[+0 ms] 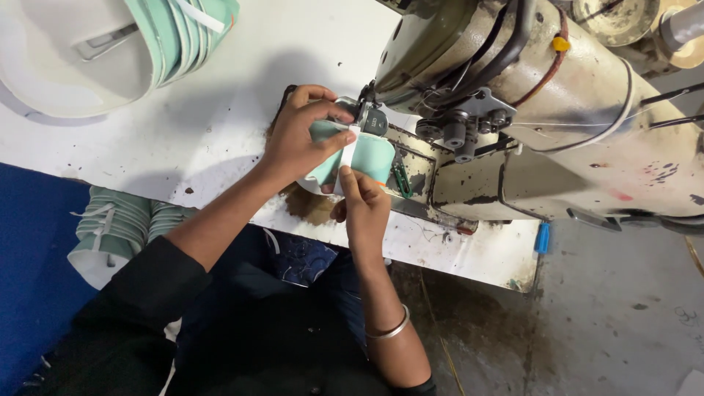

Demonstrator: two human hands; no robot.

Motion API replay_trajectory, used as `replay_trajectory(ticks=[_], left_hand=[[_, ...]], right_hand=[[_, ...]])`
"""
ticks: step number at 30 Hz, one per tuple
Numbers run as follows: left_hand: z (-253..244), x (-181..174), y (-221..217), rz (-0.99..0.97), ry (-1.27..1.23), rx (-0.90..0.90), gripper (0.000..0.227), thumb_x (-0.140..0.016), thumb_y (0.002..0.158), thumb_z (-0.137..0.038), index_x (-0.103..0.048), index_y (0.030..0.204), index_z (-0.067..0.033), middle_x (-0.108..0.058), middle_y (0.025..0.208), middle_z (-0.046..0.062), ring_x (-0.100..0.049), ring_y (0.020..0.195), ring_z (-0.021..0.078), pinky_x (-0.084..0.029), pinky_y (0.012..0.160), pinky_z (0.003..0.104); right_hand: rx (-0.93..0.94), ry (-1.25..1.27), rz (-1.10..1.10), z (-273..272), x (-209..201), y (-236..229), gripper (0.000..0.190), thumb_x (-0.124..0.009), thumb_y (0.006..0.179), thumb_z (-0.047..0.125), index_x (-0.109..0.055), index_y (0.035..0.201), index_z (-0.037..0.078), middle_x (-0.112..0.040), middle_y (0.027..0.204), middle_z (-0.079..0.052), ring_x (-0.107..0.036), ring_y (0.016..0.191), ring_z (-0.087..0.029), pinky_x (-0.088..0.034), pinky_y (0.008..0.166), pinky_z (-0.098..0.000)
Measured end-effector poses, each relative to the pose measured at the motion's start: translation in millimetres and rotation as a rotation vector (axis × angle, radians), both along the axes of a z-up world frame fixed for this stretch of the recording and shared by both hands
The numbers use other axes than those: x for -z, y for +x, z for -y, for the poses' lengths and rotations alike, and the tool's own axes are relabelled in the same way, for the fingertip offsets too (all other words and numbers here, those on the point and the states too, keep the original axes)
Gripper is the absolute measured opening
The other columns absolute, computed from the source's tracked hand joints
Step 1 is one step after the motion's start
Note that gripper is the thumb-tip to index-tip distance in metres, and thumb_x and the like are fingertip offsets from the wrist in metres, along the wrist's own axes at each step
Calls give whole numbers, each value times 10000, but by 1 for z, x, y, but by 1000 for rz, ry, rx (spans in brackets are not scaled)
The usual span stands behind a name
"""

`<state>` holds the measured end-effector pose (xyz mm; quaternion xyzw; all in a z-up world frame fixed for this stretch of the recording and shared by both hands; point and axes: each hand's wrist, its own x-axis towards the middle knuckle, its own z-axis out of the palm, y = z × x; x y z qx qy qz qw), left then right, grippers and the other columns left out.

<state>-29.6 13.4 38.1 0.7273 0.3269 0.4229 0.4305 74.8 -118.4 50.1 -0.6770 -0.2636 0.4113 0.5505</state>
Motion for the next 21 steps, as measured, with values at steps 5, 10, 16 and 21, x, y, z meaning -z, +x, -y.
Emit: replay_trajectory(ticks=[5,10,16,21], left_hand=[[1,-2,0,-18,0,-21,193,-865,853,-258,-785,989,-147,-585,1260,69,-599,1216,250,-492,1018,381],[-3,2,0,-34,71,-27,176,-858,857,-249,-794,995,-162,-593,1256,58,-610,1203,244,-514,987,377],[-20,-2,1,-56,-27,115,226,-862,824,-233,-793,1017,-139,-562,1215,98,-606,1171,242,-519,975,372],[-40,-9,7,-47,-21,156,231,-868,835,-188,-768,1010,-75,-616,1141,80,-646,1108,229,-521,974,375]], right_hand=[[-9,-29,49,-1,-4,-3,327,-603,1030,278,-752,1014,-13,-759,786,-60,-540,446,-66,-422,433,-221],[-84,-18,137,8,-15,4,255,-662,990,234,-744,1095,16,-745,802,-40,-617,488,-52,-438,431,-206],[-81,297,996,20,-53,34,365,-783,956,180,-686,1263,7,-587,1437,-208,-630,1207,-248,-541,1012,-354],[-206,157,771,7,-42,62,410,-754,967,210,-681,1336,46,-559,1524,-182,-530,1432,-303,-425,1181,-415]])
